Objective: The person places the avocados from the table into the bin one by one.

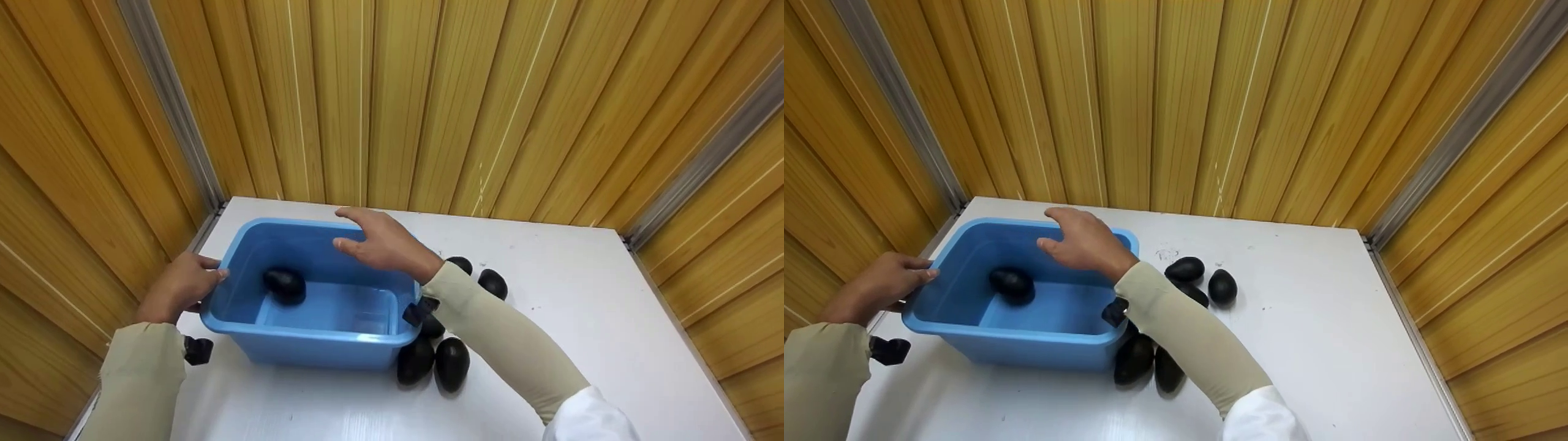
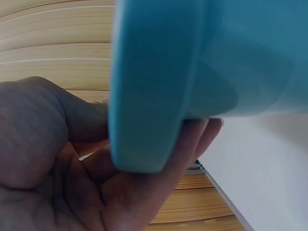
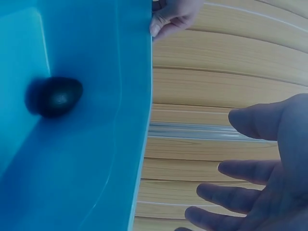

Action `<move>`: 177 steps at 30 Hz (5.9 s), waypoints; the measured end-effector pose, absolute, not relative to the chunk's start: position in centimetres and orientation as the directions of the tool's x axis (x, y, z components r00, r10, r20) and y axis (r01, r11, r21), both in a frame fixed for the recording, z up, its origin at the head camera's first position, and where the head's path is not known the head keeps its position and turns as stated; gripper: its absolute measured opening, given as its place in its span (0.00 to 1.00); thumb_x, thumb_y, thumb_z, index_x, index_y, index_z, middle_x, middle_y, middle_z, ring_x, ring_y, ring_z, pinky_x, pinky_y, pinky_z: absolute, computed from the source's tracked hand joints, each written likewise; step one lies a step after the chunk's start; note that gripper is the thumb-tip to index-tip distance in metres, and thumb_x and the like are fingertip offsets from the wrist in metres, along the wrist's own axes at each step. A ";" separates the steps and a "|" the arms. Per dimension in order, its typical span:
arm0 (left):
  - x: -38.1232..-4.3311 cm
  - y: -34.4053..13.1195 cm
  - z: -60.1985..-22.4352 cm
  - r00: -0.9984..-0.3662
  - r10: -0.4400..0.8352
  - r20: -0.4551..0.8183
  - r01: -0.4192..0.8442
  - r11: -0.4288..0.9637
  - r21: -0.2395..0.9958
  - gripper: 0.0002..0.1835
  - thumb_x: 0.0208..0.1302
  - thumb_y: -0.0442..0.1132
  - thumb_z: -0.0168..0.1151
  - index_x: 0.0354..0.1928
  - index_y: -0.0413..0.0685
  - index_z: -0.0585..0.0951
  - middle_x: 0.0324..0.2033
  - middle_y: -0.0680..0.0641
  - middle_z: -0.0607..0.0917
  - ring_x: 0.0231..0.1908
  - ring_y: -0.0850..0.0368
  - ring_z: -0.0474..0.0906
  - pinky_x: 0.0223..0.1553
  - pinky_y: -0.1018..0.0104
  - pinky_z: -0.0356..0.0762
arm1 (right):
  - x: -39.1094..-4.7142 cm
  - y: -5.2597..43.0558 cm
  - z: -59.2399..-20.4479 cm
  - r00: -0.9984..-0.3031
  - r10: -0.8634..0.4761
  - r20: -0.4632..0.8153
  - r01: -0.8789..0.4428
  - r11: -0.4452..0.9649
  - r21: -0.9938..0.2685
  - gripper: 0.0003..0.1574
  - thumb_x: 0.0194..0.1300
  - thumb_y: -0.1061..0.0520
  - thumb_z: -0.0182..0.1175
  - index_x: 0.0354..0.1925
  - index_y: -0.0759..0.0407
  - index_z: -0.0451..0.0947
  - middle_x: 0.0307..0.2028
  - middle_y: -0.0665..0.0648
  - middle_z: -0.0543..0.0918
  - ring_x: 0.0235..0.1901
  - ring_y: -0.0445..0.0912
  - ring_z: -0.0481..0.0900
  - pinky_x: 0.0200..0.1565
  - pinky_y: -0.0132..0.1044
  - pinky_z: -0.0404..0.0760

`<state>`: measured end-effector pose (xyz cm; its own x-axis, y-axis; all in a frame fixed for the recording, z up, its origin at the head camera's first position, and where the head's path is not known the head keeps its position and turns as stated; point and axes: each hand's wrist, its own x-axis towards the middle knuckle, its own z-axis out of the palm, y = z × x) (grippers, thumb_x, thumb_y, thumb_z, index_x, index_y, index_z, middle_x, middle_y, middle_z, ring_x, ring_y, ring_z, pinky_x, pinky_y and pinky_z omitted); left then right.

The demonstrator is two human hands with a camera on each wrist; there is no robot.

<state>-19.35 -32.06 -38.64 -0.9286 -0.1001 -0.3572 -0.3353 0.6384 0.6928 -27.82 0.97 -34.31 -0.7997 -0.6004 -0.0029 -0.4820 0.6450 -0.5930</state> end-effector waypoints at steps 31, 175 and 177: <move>-19.4 -33.6 -39.3 -0.916 -0.108 -0.386 -0.362 0.634 0.684 0.31 0.82 0.41 0.50 0.73 0.22 0.62 0.68 0.17 0.68 0.59 0.19 0.78 0.49 0.35 0.86 | -17.9 13.2 -43.2 -0.809 -0.542 0.229 -0.586 0.707 -0.397 0.50 0.73 0.37 0.60 0.82 0.53 0.55 0.83 0.61 0.55 0.83 0.65 0.49 0.78 0.73 0.47; -18.8 -33.1 -39.5 -0.931 -0.144 -0.336 -0.347 0.638 0.687 0.31 0.81 0.42 0.50 0.73 0.23 0.63 0.68 0.18 0.70 0.58 0.21 0.80 0.49 0.36 0.86 | -18.7 12.8 -41.7 -0.554 -0.570 0.607 -0.819 0.502 -0.276 0.46 0.50 0.33 0.79 0.63 0.50 0.82 0.54 0.53 0.87 0.47 0.43 0.88 0.48 0.38 0.89; -18.8 -33.1 -39.6 -0.931 -0.145 -0.335 -0.347 0.640 0.686 0.31 0.81 0.42 0.49 0.74 0.23 0.63 0.68 0.18 0.70 0.58 0.21 0.80 0.49 0.36 0.86 | -19.0 12.6 -41.5 -0.548 -0.580 0.603 -0.824 0.498 -0.270 0.46 0.50 0.33 0.79 0.63 0.50 0.82 0.54 0.53 0.86 0.47 0.43 0.88 0.48 0.37 0.89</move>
